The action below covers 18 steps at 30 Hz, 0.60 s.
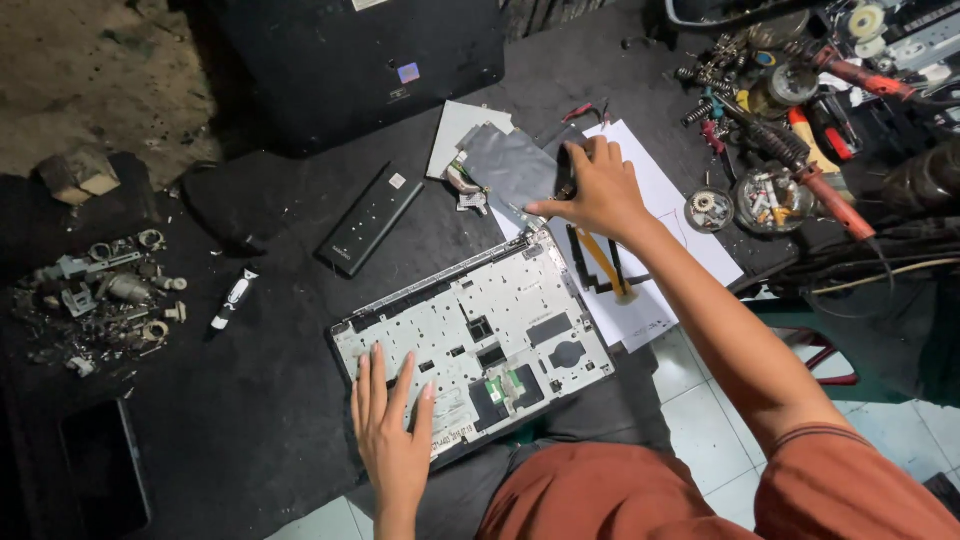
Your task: Disassembling a laptop by removing the top cover and unscrewing internal motherboard components.
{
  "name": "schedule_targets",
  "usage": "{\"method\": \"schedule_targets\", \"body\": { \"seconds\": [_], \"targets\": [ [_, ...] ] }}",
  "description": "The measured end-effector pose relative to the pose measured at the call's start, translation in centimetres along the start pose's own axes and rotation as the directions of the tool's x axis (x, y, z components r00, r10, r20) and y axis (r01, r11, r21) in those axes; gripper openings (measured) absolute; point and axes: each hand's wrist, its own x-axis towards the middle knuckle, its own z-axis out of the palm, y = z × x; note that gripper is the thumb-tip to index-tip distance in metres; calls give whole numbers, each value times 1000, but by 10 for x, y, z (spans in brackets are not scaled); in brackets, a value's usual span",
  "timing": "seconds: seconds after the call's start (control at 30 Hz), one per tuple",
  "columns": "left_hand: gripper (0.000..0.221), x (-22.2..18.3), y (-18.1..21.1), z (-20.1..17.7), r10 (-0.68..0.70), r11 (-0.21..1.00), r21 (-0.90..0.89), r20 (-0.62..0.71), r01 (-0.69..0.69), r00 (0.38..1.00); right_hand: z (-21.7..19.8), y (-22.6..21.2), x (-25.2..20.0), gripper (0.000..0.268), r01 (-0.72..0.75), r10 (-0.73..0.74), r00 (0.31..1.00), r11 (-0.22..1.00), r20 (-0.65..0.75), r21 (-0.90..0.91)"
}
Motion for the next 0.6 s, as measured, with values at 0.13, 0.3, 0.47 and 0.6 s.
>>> {"method": "schedule_targets", "body": {
  "seconds": [0.13,0.3,0.47,0.6],
  "targets": [
    [50,0,0,0,14,1000,5,-17,-14,1000,-5,1,6,101,-61,64,998,992,-21,109],
    [49,1,1,-1,-8,1000,-7,-4,8,1000,-3,8,1,58,131,-62,956,965,-288,229],
    [52,6,-1,2,-65,998,10,55,64,996,-20,3,-13,32,234,-100,951,852,-293,467],
    [52,1,-1,1,-53,998,30,37,52,998,-31,-13,-40,18,235,-74,963,699,-259,675]
  ]
}}
